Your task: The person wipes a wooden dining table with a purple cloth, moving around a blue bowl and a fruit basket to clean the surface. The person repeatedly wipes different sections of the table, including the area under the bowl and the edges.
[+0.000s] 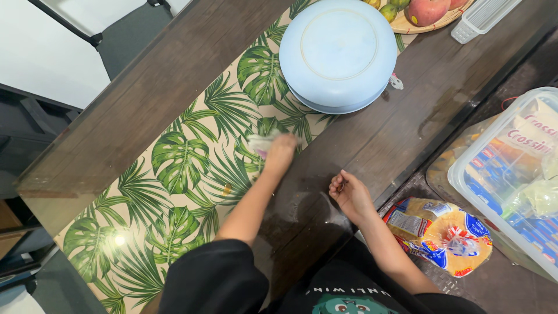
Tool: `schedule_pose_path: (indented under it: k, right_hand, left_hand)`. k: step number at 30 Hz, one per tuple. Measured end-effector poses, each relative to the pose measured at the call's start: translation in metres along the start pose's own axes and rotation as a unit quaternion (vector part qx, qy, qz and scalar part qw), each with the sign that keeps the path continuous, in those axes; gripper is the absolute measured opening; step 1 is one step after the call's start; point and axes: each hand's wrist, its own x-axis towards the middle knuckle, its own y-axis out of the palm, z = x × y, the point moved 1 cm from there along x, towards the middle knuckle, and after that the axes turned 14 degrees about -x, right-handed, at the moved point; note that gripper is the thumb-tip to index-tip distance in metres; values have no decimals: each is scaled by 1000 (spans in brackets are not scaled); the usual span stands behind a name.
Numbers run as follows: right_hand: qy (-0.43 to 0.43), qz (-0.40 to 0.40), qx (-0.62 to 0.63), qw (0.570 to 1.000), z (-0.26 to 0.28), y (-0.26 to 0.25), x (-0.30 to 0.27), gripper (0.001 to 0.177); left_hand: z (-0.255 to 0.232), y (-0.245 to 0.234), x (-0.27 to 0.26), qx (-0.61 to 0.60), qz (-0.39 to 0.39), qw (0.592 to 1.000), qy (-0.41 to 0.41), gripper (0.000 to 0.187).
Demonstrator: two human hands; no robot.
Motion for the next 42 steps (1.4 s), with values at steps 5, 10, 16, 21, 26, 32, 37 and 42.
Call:
schedule_pose_path:
  k: [5,10,16,21,26,32,37,42]
  right_hand:
    - [0,-5,-4,1000,8,1,-1,29]
    - [-5,-14,-16,1000,7,-5,-3,29]
    - [-5,-15,-13,1000,3,-4,2,29]
    - [-5,-20,-9,1000,5,-7,-1,27]
    - [-8,-7,-7,1000,-3,-7,-1,28]
    - [2,-10,-9,1000,-9,2,-7,28]
    - [-1,-13,-21,1000,-11,5,-13,28]
    - [1,-10,8,1000,-21,8,-12,27]
  left_hand:
    - [22,-35,4,-26,16,999,-23,32]
    - [37,-17,61,-7,-48,996,-75,32]
    - [-23,6,28,-77,4,997,-6,30]
    - [-34,-50,-28,-91,77,988,99,41]
    - [-9,-57,4,-9,72,995,66,39]
    - [-18,-51,-7,-23,99,992,68,36]
    - [-23,-62,-11,-27,92,990,98,38]
    - [-35,-44,-2,-31,106,994,1,34]
